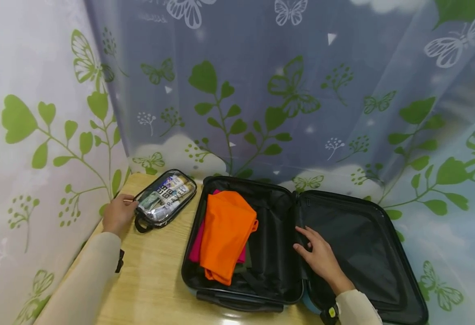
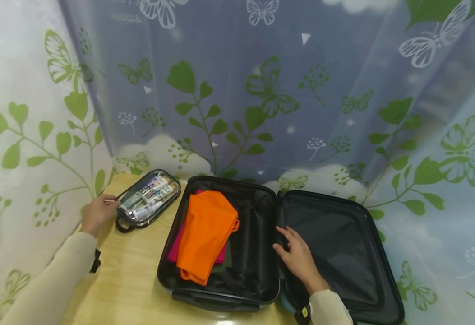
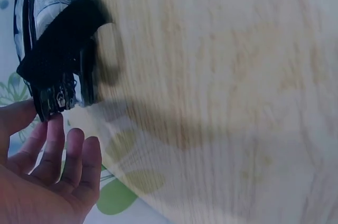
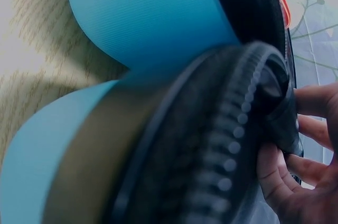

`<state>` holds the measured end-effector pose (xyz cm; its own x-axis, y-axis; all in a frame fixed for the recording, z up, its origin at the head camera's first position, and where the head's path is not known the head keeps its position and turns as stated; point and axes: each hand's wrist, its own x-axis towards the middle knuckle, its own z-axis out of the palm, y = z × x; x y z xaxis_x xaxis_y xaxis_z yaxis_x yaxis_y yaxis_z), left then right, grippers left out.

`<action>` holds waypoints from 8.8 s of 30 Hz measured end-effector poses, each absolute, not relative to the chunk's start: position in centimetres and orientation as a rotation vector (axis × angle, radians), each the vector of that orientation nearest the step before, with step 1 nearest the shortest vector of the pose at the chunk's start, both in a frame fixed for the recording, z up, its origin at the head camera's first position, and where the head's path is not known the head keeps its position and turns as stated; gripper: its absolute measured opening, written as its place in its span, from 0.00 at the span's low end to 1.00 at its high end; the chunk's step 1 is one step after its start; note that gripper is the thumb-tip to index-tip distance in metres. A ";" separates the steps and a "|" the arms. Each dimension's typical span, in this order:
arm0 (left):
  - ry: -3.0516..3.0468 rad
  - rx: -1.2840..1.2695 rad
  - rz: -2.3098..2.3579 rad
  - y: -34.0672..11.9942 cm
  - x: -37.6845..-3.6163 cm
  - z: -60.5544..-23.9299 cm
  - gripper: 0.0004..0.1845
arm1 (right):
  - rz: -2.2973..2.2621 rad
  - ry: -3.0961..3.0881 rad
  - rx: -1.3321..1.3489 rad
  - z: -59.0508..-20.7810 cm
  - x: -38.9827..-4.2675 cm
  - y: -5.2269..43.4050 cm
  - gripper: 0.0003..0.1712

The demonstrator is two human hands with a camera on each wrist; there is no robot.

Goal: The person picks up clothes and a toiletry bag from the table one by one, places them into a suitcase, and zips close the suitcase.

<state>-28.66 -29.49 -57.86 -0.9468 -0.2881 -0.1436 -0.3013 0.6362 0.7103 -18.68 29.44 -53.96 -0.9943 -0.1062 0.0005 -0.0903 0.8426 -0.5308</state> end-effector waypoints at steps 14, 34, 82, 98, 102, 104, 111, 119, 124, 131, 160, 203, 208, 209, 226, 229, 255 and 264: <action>2.713 -0.285 1.299 -30.1 -27.2 -59.8 0.28 | -0.848 3.001 -0.163 -54.4 -18.8 29.5 0.34; 2.414 -0.038 1.321 -31.6 -25.0 -59.6 0.27 | -0.848 2.996 -0.157 -54.4 -18.7 29.5 0.34; 2.308 -0.242 1.589 -29.2 -27.1 -59.5 0.24 | -0.868 2.984 -0.126 -54.6 -18.9 29.5 0.34; 2.197 -0.304 1.695 -27.8 -27.2 -59.8 0.45 | -0.867 2.989 -0.144 -54.7 -18.8 29.4 0.34; 2.170 -0.275 1.710 -27.6 -27.1 -59.7 0.46 | -0.861 2.996 -0.142 -54.6 -18.7 29.4 0.34; 2.145 -0.245 1.713 -27.4 -27.1 -59.7 0.47 | -0.861 2.999 -0.144 -54.6 -18.7 29.4 0.34; 2.032 -0.181 1.774 -27.2 -27.2 -60.0 0.48 | -0.868 2.994 -0.145 -54.5 -18.7 29.4 0.34; 2.052 -0.200 1.809 -27.3 -26.9 -60.5 0.46 | -0.875 2.992 -0.134 -54.4 -18.6 29.4 0.34; 2.058 -0.269 1.832 -27.9 -26.8 -61.3 0.46 | -0.894 2.969 -0.126 -54.3 -18.5 29.3 0.34; 2.041 -0.292 1.898 -28.9 -26.4 -60.9 0.46 | -0.895 2.967 -0.119 -54.2 -18.6 29.2 0.34; 1.893 -0.147 2.190 -28.9 -26.4 -54.2 0.45 | -0.895 2.963 -0.125 -54.5 -18.6 29.5 0.34; 1.900 -0.019 2.104 -16.4 -24.7 -49.3 0.40 | -0.905 2.982 -0.153 -54.6 -18.7 29.6 0.34; 1.884 0.003 2.100 -15.1 -24.5 -49.1 0.40 | -0.910 2.969 -0.145 -54.5 -18.7 29.6 0.34; 1.885 0.010 2.097 -14.9 -24.5 -49.1 0.40 | -0.914 2.968 -0.143 -54.5 -18.7 29.6 0.34; 1.835 0.091 2.079 -10.8 -23.9 -48.8 0.39 | -0.921 2.980 -0.160 -54.5 -18.6 29.6 0.33; 1.823 0.106 2.068 -9.9 -23.7 -49.0 0.38 | -0.919 2.977 -0.155 -54.6 -18.6 29.6 0.34; 1.840 0.085 1.955 -3.6 -22.9 -49.4 0.36 | -0.922 2.990 -0.147 -54.3 -18.6 29.4 0.34; 1.921 0.092 1.906 -2.0 -22.9 -49.7 0.37 | -0.905 2.995 -0.145 -54.3 -18.6 29.4 0.34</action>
<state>-22.90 -1.97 -49.72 -0.9049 0.3424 -0.2527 -0.2500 0.0528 0.9668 -18.61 29.45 -54.32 -0.9957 -0.0912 0.0173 -0.0855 0.8286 -0.5532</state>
